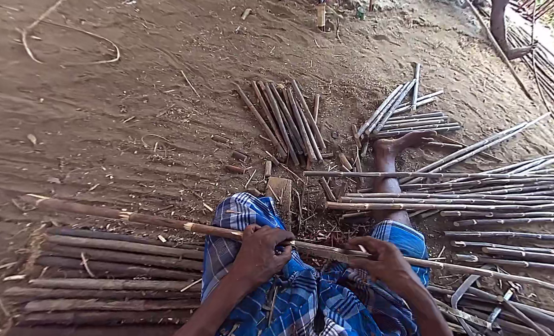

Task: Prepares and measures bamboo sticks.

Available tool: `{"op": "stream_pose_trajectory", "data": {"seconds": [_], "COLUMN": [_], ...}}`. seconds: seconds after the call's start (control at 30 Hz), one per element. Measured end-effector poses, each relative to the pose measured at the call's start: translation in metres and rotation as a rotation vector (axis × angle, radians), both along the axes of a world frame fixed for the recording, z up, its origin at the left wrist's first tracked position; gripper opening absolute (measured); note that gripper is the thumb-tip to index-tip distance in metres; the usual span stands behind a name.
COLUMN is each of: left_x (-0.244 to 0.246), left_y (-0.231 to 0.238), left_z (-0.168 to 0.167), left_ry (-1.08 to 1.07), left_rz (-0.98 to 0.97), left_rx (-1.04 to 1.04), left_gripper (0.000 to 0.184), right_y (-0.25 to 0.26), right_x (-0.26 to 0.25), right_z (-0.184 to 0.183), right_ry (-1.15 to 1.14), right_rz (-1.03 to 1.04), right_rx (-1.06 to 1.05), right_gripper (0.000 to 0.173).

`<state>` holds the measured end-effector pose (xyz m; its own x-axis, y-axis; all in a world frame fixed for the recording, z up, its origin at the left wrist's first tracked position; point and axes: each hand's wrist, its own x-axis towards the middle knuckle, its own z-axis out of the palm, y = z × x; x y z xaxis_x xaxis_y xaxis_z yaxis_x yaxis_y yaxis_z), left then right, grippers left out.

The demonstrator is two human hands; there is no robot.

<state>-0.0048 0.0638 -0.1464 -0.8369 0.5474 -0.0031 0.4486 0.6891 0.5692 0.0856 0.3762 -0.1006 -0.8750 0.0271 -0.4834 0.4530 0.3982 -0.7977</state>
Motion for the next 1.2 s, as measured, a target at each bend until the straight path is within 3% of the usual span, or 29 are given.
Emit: {"op": "stream_pose_trajectory", "data": {"seconds": [0.13,0.33,0.5,0.57,0.7,0.87,1.03,1.2], "left_x": [-0.001,0.002,0.027,0.034,0.038,0.036,0.039,0.043], "left_y": [0.004,0.003,0.067,0.098,0.122,0.113,0.113,0.108], "left_z": [-0.005,0.004,0.042,0.027,-0.013,-0.015,-0.025,-0.033], "left_ry": [0.021,0.064,0.053,0.085,0.142,0.053,0.159,0.191], "left_rz": [-0.001,-0.005,-0.218,-0.282,-0.318,-0.289,-0.272,-0.237], "left_rx": [0.007,-0.069,0.021,0.027,0.115,0.187,0.243,0.308], "left_gripper": [0.023,0.029,0.041,0.046,0.023,0.027,0.025,0.019], "right_y": [0.047,0.025,0.022,0.021,0.021,0.018,0.021,0.035], "right_x": [0.019,0.016,0.018,0.016,0.016,0.019,0.027,0.011], "right_z": [-0.009,-0.004,-0.003,-0.004,-0.007,-0.01,-0.009,-0.008], "right_ry": [-0.045,-0.054,-0.031,-0.021,-0.009,0.029,0.175,0.448], "right_rz": [-0.097,-0.11,-0.093,-0.068,-0.044,-0.044,-0.076,-0.064], "right_rx": [0.113,0.288,0.346,0.362,0.393,0.408,0.428,0.146], "right_gripper": [0.034,0.022,0.02,0.019,0.019,0.019,0.021,0.024]}}
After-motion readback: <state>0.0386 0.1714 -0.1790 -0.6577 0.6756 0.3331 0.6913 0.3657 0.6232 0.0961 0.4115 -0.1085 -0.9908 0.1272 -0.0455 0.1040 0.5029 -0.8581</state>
